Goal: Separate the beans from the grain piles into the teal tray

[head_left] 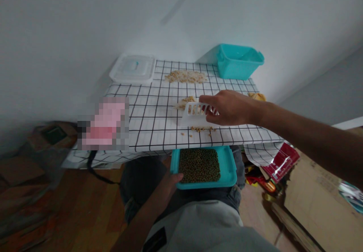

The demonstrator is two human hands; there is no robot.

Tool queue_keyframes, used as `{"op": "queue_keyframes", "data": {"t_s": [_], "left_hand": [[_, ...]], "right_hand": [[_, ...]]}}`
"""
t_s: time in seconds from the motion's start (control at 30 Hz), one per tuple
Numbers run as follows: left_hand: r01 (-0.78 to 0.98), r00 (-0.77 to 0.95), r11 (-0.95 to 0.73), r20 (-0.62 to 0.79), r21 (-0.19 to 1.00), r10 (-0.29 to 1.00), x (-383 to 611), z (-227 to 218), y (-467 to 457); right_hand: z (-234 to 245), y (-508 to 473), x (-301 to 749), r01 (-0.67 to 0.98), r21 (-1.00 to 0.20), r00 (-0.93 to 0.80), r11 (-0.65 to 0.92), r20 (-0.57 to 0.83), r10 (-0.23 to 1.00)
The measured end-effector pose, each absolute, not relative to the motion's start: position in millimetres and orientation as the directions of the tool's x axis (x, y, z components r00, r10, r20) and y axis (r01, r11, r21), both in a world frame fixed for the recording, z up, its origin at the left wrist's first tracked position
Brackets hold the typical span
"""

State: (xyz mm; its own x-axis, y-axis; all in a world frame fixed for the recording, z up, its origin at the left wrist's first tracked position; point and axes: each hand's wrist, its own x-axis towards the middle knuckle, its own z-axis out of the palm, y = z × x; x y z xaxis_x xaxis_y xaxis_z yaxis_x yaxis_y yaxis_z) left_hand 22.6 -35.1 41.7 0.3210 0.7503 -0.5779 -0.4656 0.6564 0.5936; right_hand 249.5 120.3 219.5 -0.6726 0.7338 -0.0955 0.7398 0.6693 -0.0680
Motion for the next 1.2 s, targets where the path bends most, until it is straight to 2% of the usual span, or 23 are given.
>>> {"op": "queue_keyframes", "data": {"t_s": [0.7, 0.9, 1.2], "left_hand": [[-0.434, 0.359, 0.653, -0.546, 0.621, 0.757, 17.9, 29.6, -37.3], [-0.433, 0.350, 0.643, -0.540, 0.631, 0.766, 18.9, 32.3, -38.5], [-0.430, 0.369, 0.648, -0.533, 0.629, 0.762, 16.3, 29.0, -40.7]], "right_hand": [[220.5, 91.3, 246.3, 0.692, 0.062, -0.712, 0.719, -0.107, 0.694], [222.0, 87.1, 247.7, 0.678, 0.074, -0.727, 0.731, -0.074, 0.682], [223.5, 81.8, 245.5, 0.672, 0.081, -0.729, 0.736, -0.102, 0.677]]}}
